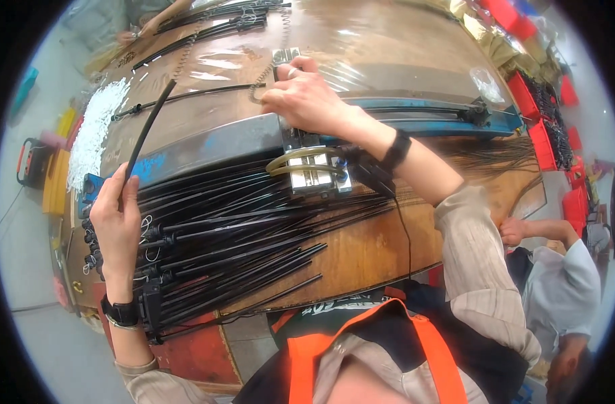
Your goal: The person inserts a spring into a tube, places the tube into a machine to be pressed, and then stacks the finished assembly onto a pile.
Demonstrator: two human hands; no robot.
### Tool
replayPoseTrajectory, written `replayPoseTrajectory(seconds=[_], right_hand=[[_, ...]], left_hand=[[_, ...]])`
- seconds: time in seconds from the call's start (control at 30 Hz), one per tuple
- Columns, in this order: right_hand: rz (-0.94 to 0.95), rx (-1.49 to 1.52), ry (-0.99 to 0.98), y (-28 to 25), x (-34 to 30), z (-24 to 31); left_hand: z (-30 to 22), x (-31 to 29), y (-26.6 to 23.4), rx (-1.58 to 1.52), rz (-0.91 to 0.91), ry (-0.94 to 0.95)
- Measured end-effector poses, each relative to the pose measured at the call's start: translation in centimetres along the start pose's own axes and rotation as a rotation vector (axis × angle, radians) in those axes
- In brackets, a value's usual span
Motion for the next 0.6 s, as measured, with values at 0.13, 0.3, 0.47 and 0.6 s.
replayPoseTrajectory(seconds=[0.13,0.3,0.47,0.6], right_hand=[[-0.211,-0.176,0.029,-1.4,-5.8,-3.3],[-0.147,-0.351,0.301,-7.1,-18.3,-10.8],[-0.065,-0.446,0.482,-9.9,-25.0,-14.5],[-0.105,-0.453,0.480,-10.1,-28.9,-16.6]], left_hand=[[2.1,0.1,-0.1,0.034,-0.003,-0.017],[2.7,1.4,2.1,-0.026,0.155,0.038],[-5.1,6.8,10.6,-0.078,0.229,0.323],[-5.9,8.8,15.4,-0.100,0.201,0.361]])
Point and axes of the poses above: each hand's wrist, its own x-axis towards the middle knuckle, its own y-axis out of the palm, z = x × y, the point moved 4 cm from there along x, towards the middle knuckle, and after that the axes turned 7 degrees about z, right-handed, at the moved point
